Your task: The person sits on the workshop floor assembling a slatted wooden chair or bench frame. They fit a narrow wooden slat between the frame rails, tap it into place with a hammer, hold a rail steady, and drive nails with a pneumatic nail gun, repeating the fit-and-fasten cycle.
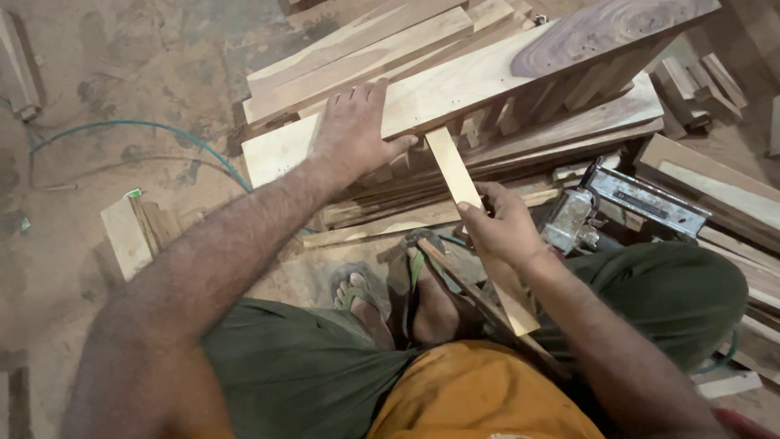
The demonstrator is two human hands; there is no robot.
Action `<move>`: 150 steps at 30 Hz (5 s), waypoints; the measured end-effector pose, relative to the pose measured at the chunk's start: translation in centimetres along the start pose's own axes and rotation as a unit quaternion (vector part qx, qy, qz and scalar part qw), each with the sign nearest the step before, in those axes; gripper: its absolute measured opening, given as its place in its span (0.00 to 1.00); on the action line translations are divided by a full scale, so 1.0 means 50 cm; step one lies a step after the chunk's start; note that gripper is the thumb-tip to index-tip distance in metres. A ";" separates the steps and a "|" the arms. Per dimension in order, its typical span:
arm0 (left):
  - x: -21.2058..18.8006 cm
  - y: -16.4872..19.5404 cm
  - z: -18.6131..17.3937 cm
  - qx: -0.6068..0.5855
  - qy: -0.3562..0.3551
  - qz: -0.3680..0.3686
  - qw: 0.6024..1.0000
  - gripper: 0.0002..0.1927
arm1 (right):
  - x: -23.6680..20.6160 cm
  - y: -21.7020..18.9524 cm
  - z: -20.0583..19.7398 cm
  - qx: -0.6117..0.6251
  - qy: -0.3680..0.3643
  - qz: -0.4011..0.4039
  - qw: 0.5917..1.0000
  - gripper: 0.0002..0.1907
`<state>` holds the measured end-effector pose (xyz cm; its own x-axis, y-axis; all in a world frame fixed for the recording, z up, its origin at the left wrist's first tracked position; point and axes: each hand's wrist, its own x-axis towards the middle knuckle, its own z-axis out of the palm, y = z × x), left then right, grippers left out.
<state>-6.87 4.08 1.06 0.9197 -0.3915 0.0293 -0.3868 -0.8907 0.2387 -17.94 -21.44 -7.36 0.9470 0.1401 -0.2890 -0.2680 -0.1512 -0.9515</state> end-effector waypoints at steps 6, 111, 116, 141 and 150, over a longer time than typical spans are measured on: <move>-0.001 -0.006 0.009 -0.011 0.017 0.017 1.000 0.52 | 0.007 0.010 -0.011 -0.047 -0.001 -0.065 0.997 0.24; -0.004 -0.069 0.022 -0.084 0.013 0.032 0.996 0.36 | -0.004 0.064 0.105 -0.147 0.023 -0.106 0.983 0.18; -0.003 -0.104 0.007 -0.117 -0.016 -0.034 0.992 0.41 | -0.049 0.077 0.110 -0.010 -0.058 -0.057 0.997 0.21; -0.037 -0.131 0.028 -0.111 0.046 0.031 0.992 0.40 | 0.019 0.127 0.256 0.063 0.004 -0.077 0.995 0.16; -0.039 -0.135 0.030 -0.103 0.033 0.038 0.993 0.39 | 0.040 0.055 0.261 0.055 -0.017 -0.036 0.998 0.16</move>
<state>-6.15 10.50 -2.05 0.8935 -0.4335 0.1172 -0.4394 -0.7905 0.4266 -19.11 -8.82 -11.94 0.9585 0.1794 -0.2217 -0.2198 -0.0307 -0.9751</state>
